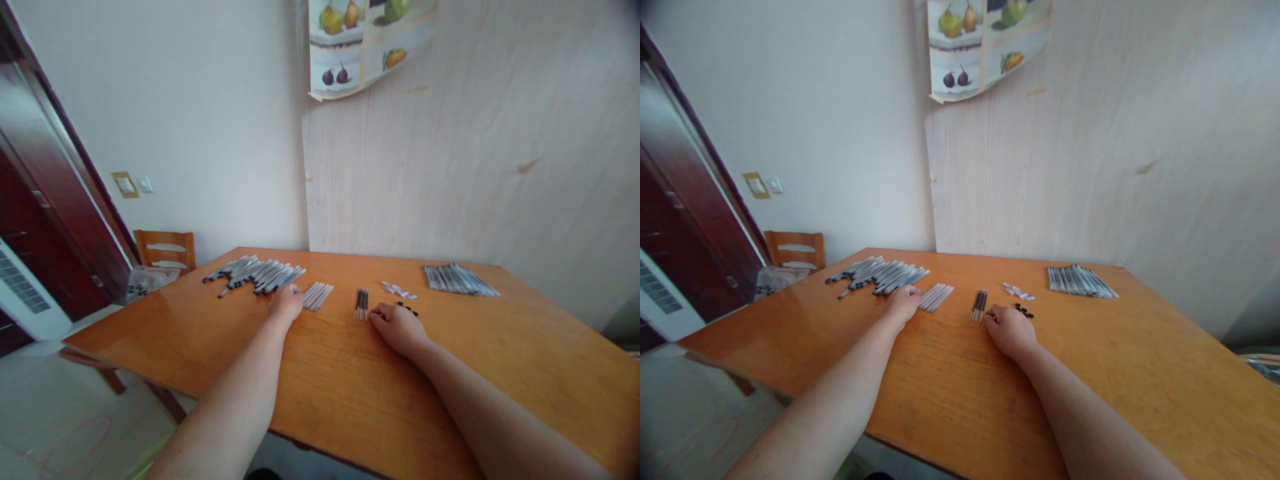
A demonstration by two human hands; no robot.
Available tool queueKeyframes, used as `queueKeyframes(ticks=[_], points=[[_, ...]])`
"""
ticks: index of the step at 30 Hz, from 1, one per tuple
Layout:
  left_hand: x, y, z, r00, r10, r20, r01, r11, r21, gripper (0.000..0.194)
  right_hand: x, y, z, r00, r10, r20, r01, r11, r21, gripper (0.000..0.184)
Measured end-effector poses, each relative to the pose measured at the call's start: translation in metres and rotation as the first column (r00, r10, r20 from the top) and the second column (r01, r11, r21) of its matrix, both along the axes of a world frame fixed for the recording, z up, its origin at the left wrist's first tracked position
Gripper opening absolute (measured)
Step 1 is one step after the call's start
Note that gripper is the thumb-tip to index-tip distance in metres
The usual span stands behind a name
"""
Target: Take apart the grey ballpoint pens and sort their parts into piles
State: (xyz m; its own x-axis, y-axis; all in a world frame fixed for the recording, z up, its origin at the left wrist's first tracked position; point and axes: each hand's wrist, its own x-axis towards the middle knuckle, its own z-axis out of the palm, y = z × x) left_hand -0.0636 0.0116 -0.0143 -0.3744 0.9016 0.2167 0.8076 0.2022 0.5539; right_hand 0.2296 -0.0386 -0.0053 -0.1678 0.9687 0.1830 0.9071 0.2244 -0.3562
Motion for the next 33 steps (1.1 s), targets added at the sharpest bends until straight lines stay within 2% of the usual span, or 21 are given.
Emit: queueKeyframes(ticks=[3,9,15,23,33], points=[[-0.008,-0.001,0.003,1.0,0.019,-0.001,-0.019,0.997,0.074,0.025,0.001,0.001,-0.001,1.0,0.013,-0.014,-0.013,1.0,-0.007,0.03],[-0.024,-0.014,0.019,0.973,0.229,-0.039,-0.215,0.951,0.223,0.028,0.002,0.002,-0.002,0.999,0.027,-0.03,-0.027,1.0,-0.007,0.03],[-0.028,-0.022,0.02,0.91,0.414,-0.016,-0.403,0.894,0.197,0.032,0.004,0.002,-0.002,0.999,0.036,-0.035,-0.037,0.999,-0.009,0.029],[-0.03,-0.02,0.019,0.909,0.418,-0.002,-0.415,0.904,0.098,0.033,0.004,0.0,-0.002,0.999,0.042,-0.032,-0.042,0.999,0.005,0.028],[-0.033,-0.018,0.015,0.906,0.423,-0.005,-0.422,0.904,0.077,0.031,0.005,0.001,-0.002,0.999,0.045,-0.031,-0.045,0.999,-0.002,0.027]])
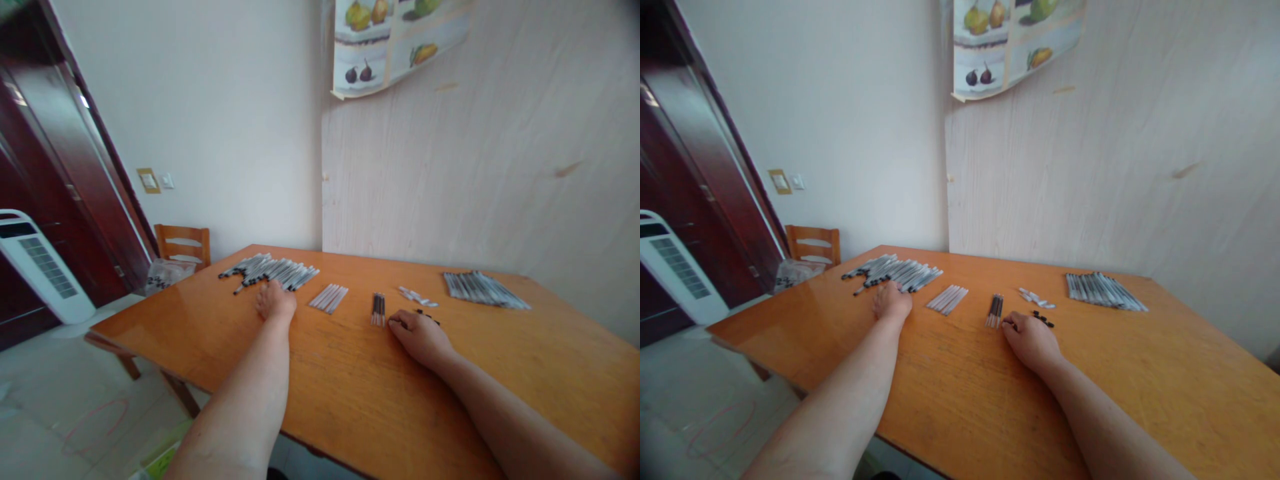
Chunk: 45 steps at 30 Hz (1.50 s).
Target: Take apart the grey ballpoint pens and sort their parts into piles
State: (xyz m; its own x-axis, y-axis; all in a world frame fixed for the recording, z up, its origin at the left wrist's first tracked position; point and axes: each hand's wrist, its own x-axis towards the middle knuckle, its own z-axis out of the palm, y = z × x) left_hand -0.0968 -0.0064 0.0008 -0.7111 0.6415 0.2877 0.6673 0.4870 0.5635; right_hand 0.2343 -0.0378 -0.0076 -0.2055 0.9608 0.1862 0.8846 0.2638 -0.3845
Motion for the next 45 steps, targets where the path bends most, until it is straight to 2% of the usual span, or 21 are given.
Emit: queueKeyframes(ticks=[31,39,45], points=[[-0.007,0.005,-0.005,0.997,-0.029,-0.07,0.03,0.999,0.016,0.026,0.0,0.0,0.0,1.0,0.015,0.003,-0.015,1.0,0.01,0.027],[-0.007,0.006,-0.005,0.99,-0.101,-0.101,0.111,0.989,0.096,0.021,0.001,0.002,-0.002,1.0,0.017,-0.009,-0.017,1.0,0.008,0.028],[-0.008,0.011,-0.009,0.973,-0.164,-0.161,0.203,0.94,0.274,0.012,0.001,0.003,-0.004,1.0,0.021,-0.003,-0.021,1.0,0.013,0.028]])
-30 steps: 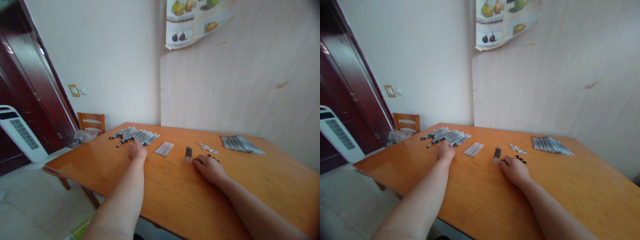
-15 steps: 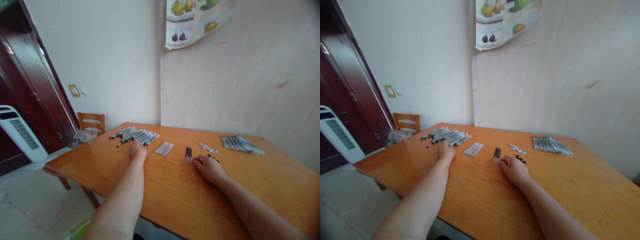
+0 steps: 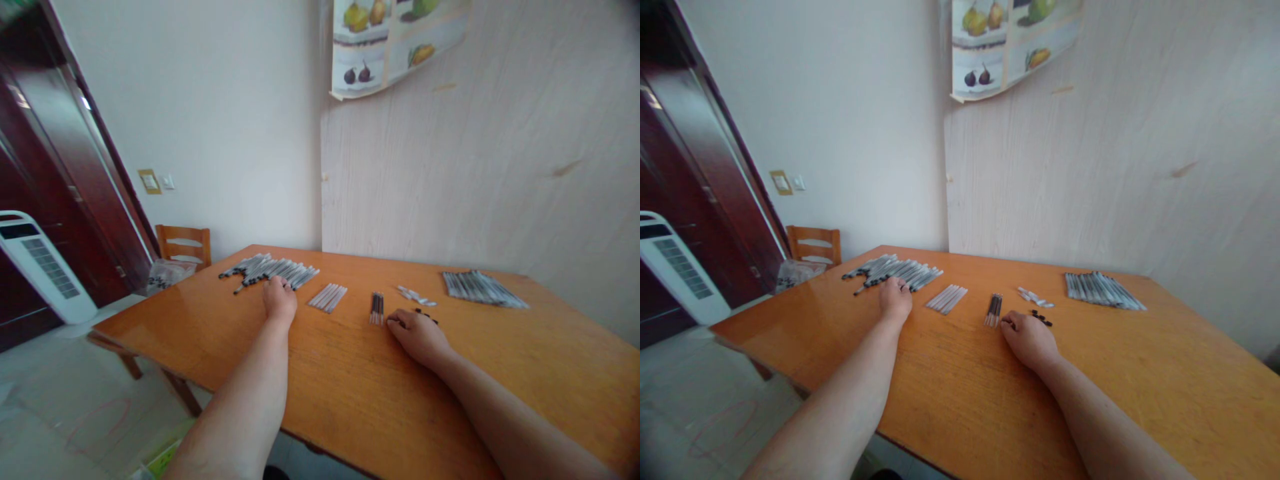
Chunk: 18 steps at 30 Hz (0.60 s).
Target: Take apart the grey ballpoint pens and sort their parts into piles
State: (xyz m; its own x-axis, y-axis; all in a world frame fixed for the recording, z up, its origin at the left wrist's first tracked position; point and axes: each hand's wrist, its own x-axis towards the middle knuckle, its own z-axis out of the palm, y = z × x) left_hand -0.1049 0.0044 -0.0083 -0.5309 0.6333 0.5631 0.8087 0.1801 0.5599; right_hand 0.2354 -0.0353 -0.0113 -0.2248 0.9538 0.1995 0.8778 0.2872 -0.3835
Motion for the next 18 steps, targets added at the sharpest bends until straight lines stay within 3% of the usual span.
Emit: queueKeyframes(ticks=[5,10,18], points=[[0.009,-0.002,0.001,0.998,-0.065,-0.001,0.065,0.989,0.132,0.007,0.0,0.001,0.0,1.0,0.009,-0.01,-0.009,1.0,0.004,0.027],[0.032,-0.012,0.011,0.979,-0.16,-0.123,0.185,0.955,0.231,0.006,0.0,0.0,0.0,1.0,0.004,-0.023,-0.004,1.0,0.005,0.027],[0.075,-0.031,0.024,0.917,-0.308,-0.254,0.362,0.909,0.204,0.008,-0.001,0.001,0.001,1.0,0.006,-0.013,-0.006,1.0,0.001,0.027]])
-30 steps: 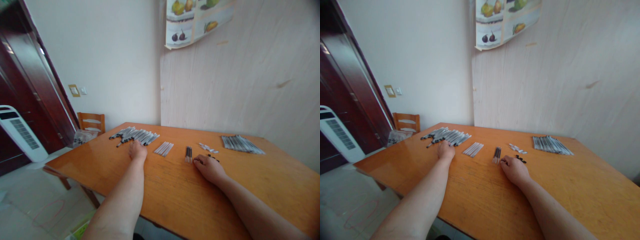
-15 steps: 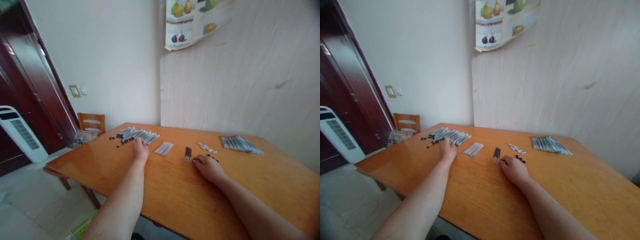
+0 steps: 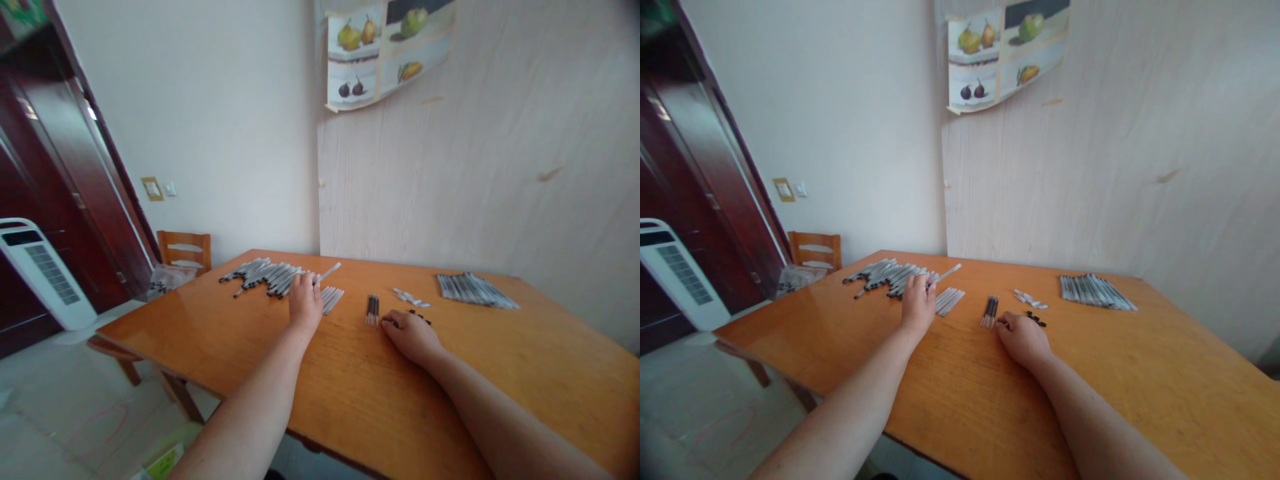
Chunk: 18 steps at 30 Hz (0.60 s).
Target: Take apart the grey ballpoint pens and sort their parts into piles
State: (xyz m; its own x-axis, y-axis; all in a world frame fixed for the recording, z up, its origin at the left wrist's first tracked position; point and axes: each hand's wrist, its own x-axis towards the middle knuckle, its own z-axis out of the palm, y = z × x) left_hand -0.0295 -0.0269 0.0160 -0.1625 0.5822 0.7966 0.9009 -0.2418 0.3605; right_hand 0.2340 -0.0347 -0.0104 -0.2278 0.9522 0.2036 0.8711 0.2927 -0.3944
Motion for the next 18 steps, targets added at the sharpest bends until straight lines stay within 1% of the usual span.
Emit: queueKeyframes(ticks=[6,12,15,17,18], points=[[0.017,-0.007,0.003,0.996,-0.065,-0.066,0.061,0.997,-0.054,0.01,0.0,0.0,0.0,1.0,-0.005,-0.017,0.005,1.0,0.011,0.026],[0.04,-0.013,0.015,0.987,-0.139,-0.083,0.132,0.988,-0.079,0.007,0.001,0.002,-0.002,0.999,0.007,-0.054,-0.006,1.0,0.018,0.026],[0.054,-0.017,0.022,0.982,-0.18,-0.05,0.177,0.983,-0.05,0.008,0.003,0.008,-0.006,0.99,0.021,-0.141,-0.016,0.999,0.032,0.028],[0.065,-0.022,0.025,0.979,-0.206,-0.012,0.206,0.979,-0.013,0.009,0.003,0.011,-0.006,0.968,0.022,-0.248,-0.008,0.998,0.057,0.032],[0.071,-0.025,0.026,0.976,-0.217,0.009,0.217,0.976,0.003,0.009,0.003,0.011,-0.005,0.946,0.024,-0.324,-0.001,0.998,0.07,0.035]])
